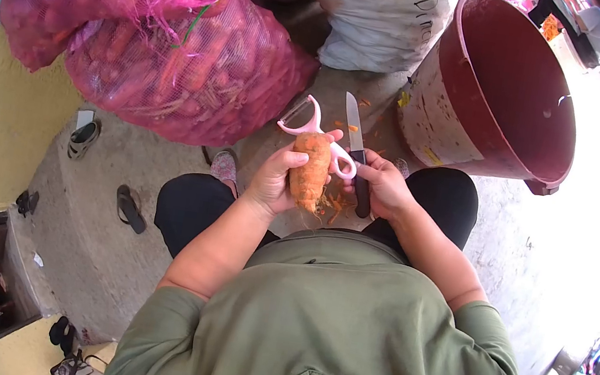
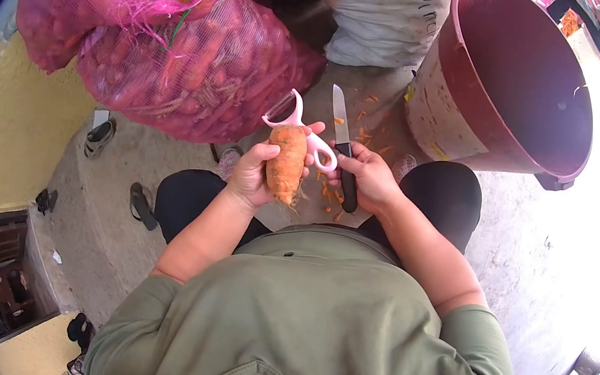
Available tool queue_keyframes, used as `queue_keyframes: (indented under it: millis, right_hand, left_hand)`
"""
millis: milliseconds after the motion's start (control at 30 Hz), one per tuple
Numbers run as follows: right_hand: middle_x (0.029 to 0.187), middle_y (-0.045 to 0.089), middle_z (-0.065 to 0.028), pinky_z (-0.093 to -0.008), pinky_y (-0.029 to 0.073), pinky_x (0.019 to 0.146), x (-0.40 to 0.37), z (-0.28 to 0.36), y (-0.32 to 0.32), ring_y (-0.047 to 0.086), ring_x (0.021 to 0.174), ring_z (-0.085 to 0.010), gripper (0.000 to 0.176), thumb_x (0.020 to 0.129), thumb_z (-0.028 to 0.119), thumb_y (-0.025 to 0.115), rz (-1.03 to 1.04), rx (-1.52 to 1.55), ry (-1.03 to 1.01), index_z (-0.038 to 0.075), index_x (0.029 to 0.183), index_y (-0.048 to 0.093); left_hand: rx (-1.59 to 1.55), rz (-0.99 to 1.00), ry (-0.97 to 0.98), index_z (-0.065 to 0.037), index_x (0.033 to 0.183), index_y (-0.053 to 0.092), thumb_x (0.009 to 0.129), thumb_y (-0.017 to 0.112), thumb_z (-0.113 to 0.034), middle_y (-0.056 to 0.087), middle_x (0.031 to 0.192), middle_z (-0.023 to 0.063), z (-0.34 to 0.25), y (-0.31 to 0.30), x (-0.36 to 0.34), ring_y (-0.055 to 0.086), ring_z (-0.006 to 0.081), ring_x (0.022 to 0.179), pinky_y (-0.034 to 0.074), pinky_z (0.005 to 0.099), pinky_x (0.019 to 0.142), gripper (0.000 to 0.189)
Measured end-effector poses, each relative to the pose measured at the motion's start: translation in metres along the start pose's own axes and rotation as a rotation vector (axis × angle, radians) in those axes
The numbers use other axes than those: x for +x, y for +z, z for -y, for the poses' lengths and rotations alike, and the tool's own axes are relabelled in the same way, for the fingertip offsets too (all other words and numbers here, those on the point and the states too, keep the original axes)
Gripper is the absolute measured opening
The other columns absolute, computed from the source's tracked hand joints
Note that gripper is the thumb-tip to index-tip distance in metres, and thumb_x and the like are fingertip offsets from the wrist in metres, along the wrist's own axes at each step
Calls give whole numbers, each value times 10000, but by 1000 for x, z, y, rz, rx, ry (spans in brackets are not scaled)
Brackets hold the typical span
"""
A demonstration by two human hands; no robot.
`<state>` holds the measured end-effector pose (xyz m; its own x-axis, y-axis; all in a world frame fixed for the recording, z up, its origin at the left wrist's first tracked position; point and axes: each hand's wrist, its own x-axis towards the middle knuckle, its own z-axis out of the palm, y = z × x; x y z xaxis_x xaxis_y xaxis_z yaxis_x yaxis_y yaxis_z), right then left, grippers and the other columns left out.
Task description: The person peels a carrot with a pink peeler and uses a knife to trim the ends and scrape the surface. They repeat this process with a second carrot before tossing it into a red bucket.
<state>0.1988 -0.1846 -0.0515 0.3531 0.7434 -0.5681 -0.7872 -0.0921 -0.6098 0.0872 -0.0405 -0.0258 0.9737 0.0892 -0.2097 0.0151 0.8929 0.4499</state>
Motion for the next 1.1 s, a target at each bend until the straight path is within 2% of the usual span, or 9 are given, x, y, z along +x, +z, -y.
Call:
queue_keyframes:
  millis: [200, 233, 433, 600, 700, 733, 833, 933, 1100]
  right_hand:
    - [789, 460, 15, -204, 350, 533, 7, -18, -18, 397, 617, -64, 384, 799, 233, 546, 356, 201, -8, 57, 1107, 399]
    - [817, 454, 24, -209, 348, 547, 9, -23, -15, 397, 657, -60, 442, 763, 289, 593, 361, 61, -85, 90, 1098, 384]
    - [743, 439, 50, -190, 333, 528, 8, -39, 17, 390, 611, -37, 301, 848, 394, 445, 54, -42, -207, 119, 970, 446]
    - [1013, 503, -86, -261, 378, 825, 18, -25, 10, 471, 960, -138, 477, 876, 415, 355, -13, 131, -286, 108, 1241, 351]
    - [781, 548, -55, -213, 415, 495, 26, -11, -11, 480, 570, -84, 459, 878, 421, 337, -175, -77, -364, 76, 1171, 416]
    - [660, 530, -39, -197, 340, 373, 22, -4, -10, 398, 442, -64, 460, 881, 416, 329, -213, -152, -421, 60, 1159, 420]
    - [690, 524, -44, -199, 347, 389, 14, 26, -24, 408, 464, -72, 476, 868, 434, 353, -182, -115, -496, 47, 1132, 436]
    - [644, 516, -54, -208, 361, 384, -1, 46, -25, 432, 475, -83, 453, 863, 425, 377, -170, -111, -521, 3, 934, 526]
    - [614, 513, -51, -202, 343, 372, -6, 38, -11, 443, 437, -92, 271, 832, 295, 501, -11, -190, -335, 24, 819, 506]
  left_hand:
    - [-19, 34, 22, 29, 1244, 269, 694, 534, -143, 535, 883, 112, 5, -7, 2, 540, 171, 825, 453, 274, 750, 634]
    - [-31, 41, -5, 20, 1246, 274, 695, 532, -141, 533, 901, 112, 6, -7, 2, 536, 172, 840, 450, 280, 757, 629]
    - [68, 0, 5, -4, 1223, 323, 688, 543, -167, 506, 1010, 111, 16, -7, 8, 536, 176, 875, 462, 326, 755, 601]
    - [352, -16, -124, 5, 1138, 414, 688, 550, -100, 508, 1003, 84, 21, 2, 2, 527, 166, 888, 447, 314, 777, 481]
    - [388, 4, -220, -10, 1113, 431, 701, 549, -66, 523, 978, 92, 25, 2, 1, 539, 174, 858, 451, 306, 762, 432]
    - [403, 9, -267, -16, 1107, 435, 706, 547, -67, 526, 971, 97, 21, 5, -2, 544, 176, 845, 454, 305, 755, 420]
    - [369, -42, -315, -40, 1104, 426, 765, 529, -128, 532, 969, 127, 14, -3, -6, 561, 192, 796, 468, 309, 716, 365]
    - [274, -204, -311, -63, 1113, 409, 833, 485, -247, 536, 985, 142, 9, -19, -4, 563, 204, 790, 478, 319, 683, 343]
    - [31, -197, -208, -68, 1025, 464, 859, 424, -339, 545, 957, 97, 19, -28, 6, 563, 182, 785, 476, 321, 666, 320]
